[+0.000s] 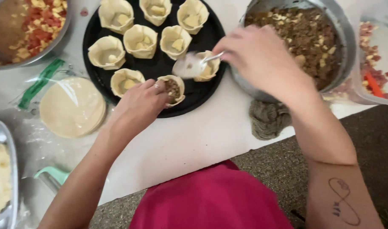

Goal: The person is filling small pastry shells with a meat and vegetable mixture using a spoon on a kitchen counter.

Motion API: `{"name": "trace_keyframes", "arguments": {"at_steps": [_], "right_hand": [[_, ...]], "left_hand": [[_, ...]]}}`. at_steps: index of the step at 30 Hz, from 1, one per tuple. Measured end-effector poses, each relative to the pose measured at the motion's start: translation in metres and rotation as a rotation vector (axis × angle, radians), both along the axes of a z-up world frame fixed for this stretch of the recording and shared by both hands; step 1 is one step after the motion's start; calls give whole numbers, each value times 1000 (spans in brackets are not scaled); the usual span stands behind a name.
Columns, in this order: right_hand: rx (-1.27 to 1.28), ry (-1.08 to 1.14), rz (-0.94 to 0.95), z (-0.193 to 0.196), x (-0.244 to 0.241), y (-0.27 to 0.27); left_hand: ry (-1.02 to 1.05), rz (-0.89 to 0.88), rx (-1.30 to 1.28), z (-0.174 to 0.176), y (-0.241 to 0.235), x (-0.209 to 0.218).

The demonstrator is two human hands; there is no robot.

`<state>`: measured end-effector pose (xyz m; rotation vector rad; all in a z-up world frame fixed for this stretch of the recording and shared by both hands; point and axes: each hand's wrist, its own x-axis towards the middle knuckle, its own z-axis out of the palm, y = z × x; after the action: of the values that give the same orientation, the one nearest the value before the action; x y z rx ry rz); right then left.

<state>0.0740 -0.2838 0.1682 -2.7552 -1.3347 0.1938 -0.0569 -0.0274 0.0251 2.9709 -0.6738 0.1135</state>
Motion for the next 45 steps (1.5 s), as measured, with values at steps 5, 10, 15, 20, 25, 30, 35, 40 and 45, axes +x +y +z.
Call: {"name": "trace_keyframes", "arguments": {"at_steps": [5, 10, 15, 20, 25, 30, 35, 40, 45], "right_hand": [[67, -347, -116, 21, 39, -111], [-229, -601, -272, -20, 87, -163], [-39, -693, -177, -57, 100, -143], [-31, -501, -77, -55, 101, -125], [-136, -94, -236, -24, 83, -133], [-120, -652, -196, -13, 119, -166], [-270, -1102, -214, -46, 166, -146], [-70, -179, -495, -57, 171, -110], [40, 252, -645, -32, 149, -117]], "left_hand": [[-26, 103, 3, 13, -13, -36], [-89, 466, -320, -7, -31, -101], [-79, 665, -399, -48, -48, -112], [-56, 692, -516, -55, -51, -115], [82, 831, -383, -54, -33, -127], [54, 852, -387, -63, -31, -121], [45, 796, -361, -58, -44, -112], [-35, 785, -379, -62, -36, -120], [25, 851, -375, -57, -28, -130]]}}
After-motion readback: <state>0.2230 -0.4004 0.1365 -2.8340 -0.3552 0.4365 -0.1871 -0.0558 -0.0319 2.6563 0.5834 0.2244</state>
